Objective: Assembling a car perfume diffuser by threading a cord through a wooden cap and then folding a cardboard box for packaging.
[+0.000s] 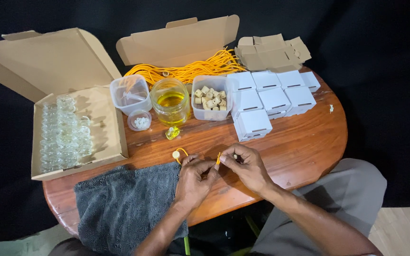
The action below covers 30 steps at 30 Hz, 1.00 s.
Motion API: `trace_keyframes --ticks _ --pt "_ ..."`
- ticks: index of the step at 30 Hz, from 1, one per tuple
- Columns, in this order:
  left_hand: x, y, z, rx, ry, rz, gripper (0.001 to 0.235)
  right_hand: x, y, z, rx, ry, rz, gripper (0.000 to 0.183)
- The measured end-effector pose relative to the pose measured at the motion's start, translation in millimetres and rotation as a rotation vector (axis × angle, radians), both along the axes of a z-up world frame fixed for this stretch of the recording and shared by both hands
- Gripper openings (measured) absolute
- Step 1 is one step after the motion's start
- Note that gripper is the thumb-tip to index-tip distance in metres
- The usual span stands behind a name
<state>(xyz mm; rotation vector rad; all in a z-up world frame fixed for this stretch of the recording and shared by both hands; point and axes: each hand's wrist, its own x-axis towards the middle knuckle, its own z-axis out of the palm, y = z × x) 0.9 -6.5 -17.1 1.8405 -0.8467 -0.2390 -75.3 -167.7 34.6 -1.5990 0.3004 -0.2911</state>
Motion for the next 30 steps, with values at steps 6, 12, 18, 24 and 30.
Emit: trace_keyframes --ticks 6,12,18,24,30 --pt "-3 0 11 0.011 0.001 0.005 0.009 1 4 13 -0.029 0.034 -0.005 0.002" --pt "-2 -2 5 0.046 -0.031 -0.008 0.01 -1 -2 -16 -0.115 0.09 0.015 0.005" --pt "-3 -1 8 0.062 -0.044 -0.017 0.011 -4 2 -16 -0.067 0.076 -0.016 0.003" --pt "-3 -1 7 0.078 -0.034 -0.018 0.013 -2 10 -1 -0.033 0.052 -0.044 0.005" --pt "-2 -1 6 0.074 -0.066 -0.022 0.011 -3 7 -3 -0.036 0.02 -0.03 0.006"
